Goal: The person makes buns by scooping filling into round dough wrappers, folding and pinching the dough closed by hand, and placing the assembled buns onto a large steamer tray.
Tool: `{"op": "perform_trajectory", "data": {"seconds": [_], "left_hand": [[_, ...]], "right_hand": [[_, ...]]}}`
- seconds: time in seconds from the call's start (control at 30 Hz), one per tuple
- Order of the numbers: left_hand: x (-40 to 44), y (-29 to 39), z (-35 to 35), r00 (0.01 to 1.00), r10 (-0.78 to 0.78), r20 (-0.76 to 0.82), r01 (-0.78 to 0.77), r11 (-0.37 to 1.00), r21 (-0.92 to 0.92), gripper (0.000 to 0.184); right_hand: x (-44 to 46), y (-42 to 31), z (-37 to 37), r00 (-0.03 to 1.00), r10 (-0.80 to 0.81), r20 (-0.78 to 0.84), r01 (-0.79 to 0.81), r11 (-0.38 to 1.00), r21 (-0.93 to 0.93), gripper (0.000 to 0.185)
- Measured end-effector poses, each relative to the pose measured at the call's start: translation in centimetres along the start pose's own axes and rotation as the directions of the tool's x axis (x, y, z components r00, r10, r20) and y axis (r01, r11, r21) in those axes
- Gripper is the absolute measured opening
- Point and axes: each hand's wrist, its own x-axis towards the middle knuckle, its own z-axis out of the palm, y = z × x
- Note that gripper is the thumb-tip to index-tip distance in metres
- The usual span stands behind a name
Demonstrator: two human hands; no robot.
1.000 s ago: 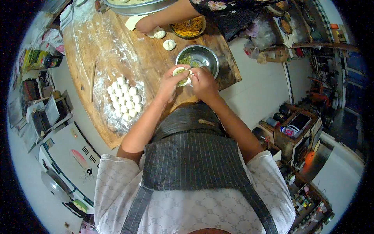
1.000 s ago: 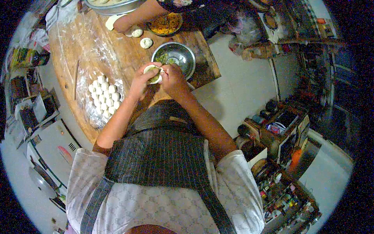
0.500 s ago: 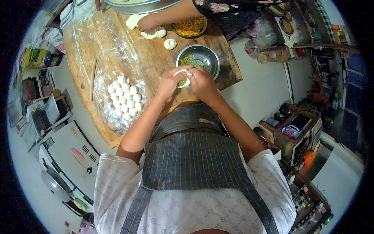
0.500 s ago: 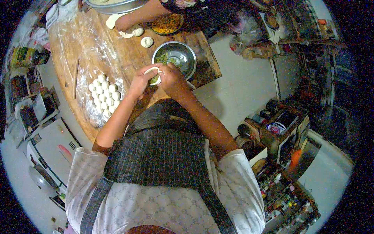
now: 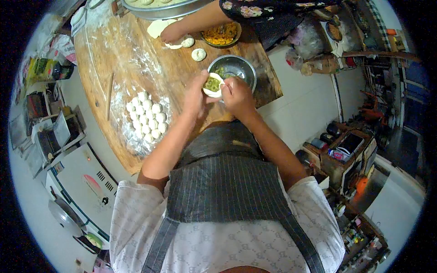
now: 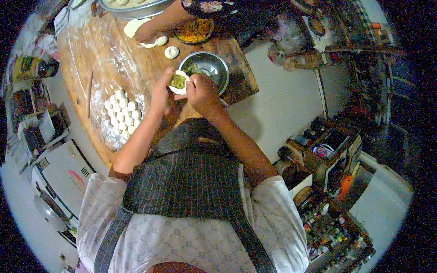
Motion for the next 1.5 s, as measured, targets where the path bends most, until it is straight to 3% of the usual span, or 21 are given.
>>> {"op": "perform_trajectory", "data": {"seconds": [0.03, 0.1, 0.17, 0.23, 0.33, 0.5, 0.63, 0.7, 0.73, 0.8, 0.83, 0.9, 0.97, 1.03, 1.1, 1.13, 1.2, 1.27, 1.33, 1.43, 1.5], "left_hand": [[0.1, -1.0, 0.1, 0.998, 0.058, -0.030, -0.063, 0.979, -0.192, 0.033], [0.0, -2.1, 0.2, 0.992, 0.124, 0.003, -0.120, 0.962, -0.246, 0.028], [-0.4, -2.4, 0.5, 0.973, 0.226, -0.052, -0.227, 0.973, -0.030, 0.025], [-0.3, -2.3, 0.1, 0.975, 0.218, -0.032, -0.220, 0.972, -0.087, 0.027], [-0.1, -2.1, -0.3, 0.985, 0.171, 0.035, -0.165, 0.978, -0.129, 0.027], [0.5, -3.1, -0.9, 0.969, 0.247, 0.022, -0.248, 0.966, 0.080, 0.025], [0.4, -2.8, -1.0, 0.963, 0.271, 0.005, -0.269, 0.954, 0.132, 0.024], [-0.2, -1.9, -0.9, 0.992, 0.063, 0.111, -0.031, 0.962, -0.272, 0.023], [0.1, -2.1, -1.2, 0.992, 0.060, 0.112, -0.028, 0.963, -0.270, 0.023], [0.6, -2.5, -1.5, 0.994, 0.085, 0.067, -0.087, 0.996, 0.022, 0.024], [0.6, -2.6, -1.5, 0.994, 0.086, 0.067, -0.087, 0.996, 0.022, 0.024], [0.3, -2.6, -1.4, 0.982, 0.161, 0.099, -0.179, 0.960, 0.216, 0.026], [0.4, -2.9, -1.7, 0.986, 0.137, 0.092, -0.155, 0.960, 0.232, 0.027], [0.6, -2.9, -1.9, 0.990, 0.112, 0.085, -0.130, 0.960, 0.248, 0.028], [0.8, -2.7, -2.3, 0.987, 0.047, 0.154, -0.049, 0.999, 0.012, 0.031], [0.9, -2.7, -2.6, 0.987, 0.044, 0.154, -0.047, 0.999, 0.014, 0.031], [1.0, -2.3, -2.7, 0.981, 0.043, 0.187, -0.082, 0.975, 0.206, 0.037], [0.4, -1.8, -2.3, 0.982, 0.014, 0.186, -0.055, 0.975, 0.214, 0.037], [0.2, -1.7, -2.1, 0.982, -0.013, 0.186, -0.028, 0.975, 0.221, 0.038], [0.5, -1.7, -2.6, 0.980, -0.057, 0.191, -0.002, 0.955, 0.296, 0.039], [0.8, -1.1, -2.6, 0.977, -0.064, 0.204, -0.044, 0.874, 0.484, 0.042]], "right_hand": [[0.1, -0.2, 0.1, 0.999, 0.004, -0.041, -0.006, 0.999, -0.040, 0.012], [0.0, -0.2, 0.5, 0.999, -0.001, -0.051, -0.004, 0.995, -0.096, 0.011], [-0.4, -0.3, 0.7, 0.999, -0.002, -0.052, -0.006, 0.988, -0.154, 0.012], [-0.5, -0.4, 0.9, 0.988, -0.005, -0.152, -0.004, 0.998, -0.057, 0.011], [-0.4, 0.5, 1.1, 0.995, -0.065, -0.072, 0.064, 0.998, -0.026, 0.012], [-0.8, 0.6, 1.1, 0.998, -0.040, -0.040, 0.037, 0.997, -0.067, 0.013], [-1.0, -0.2, 1.4, 0.996, -0.007, -0.093, 0.004, 0.999, -0.033, 0.012], [-0.8, 0.4, 1.5, 0.997, -0.035, -0.072, 0.034, 0.999, -0.017, 0.011], [-0.8, 0.6, 1.5, 0.996, -0.067, -0.051, 0.067, 0.998, 0.000, 0.011], [-0.8, 0.9, 1.3, 0.999, -0.044, 0.000, 0.044, 0.999, -0.006, 0.013], [-0.8, 1.0, 1.1, 0.998, -0.023, 0.052, 0.024, 1.000, -0.014, 0.016], [-1.0, 1.2, 1.3, 0.997, -0.042, 0.059, 0.046, 0.997, -0.058, 0.018], [-1.2, 1.1, 1.4, 0.996, -0.061, 0.065, 0.067, 0.992, -0.103, 0.019], [-1.4, 0.5, 1.6, 1.000, -0.002, 0.002, 0.002, 1.000, -0.024, 0.016], [-1.0, 0.8, 1.7, 0.998, -0.062, 0.004, 0.062, 0.998, -0.025, 0.016], [-1.0, 0.9, 1.6, 0.993, -0.119, 0.005, 0.119, 0.993, -0.025, 0.017], [-0.7, 0.3, 0.7, 0.993, -0.099, 0.062, 0.101, 0.994, -0.027, 0.017], [-0.4, -0.4, -0.1, 0.989, -0.082, 0.121, 0.086, 0.996, -0.030, 0.018], [-0.5, -0.7, -0.4, 0.977, -0.163, 0.138, 0.174, 0.982, -0.077, 0.018], [-1.0, 0.0, 0.6, 0.993, -0.087, 0.075, 0.091, 0.995, -0.050, 0.019], [-1.1, 1.1, 1.4, 0.993, -0.102, 0.062, 0.103, 0.995, -0.009, 0.017]]}}
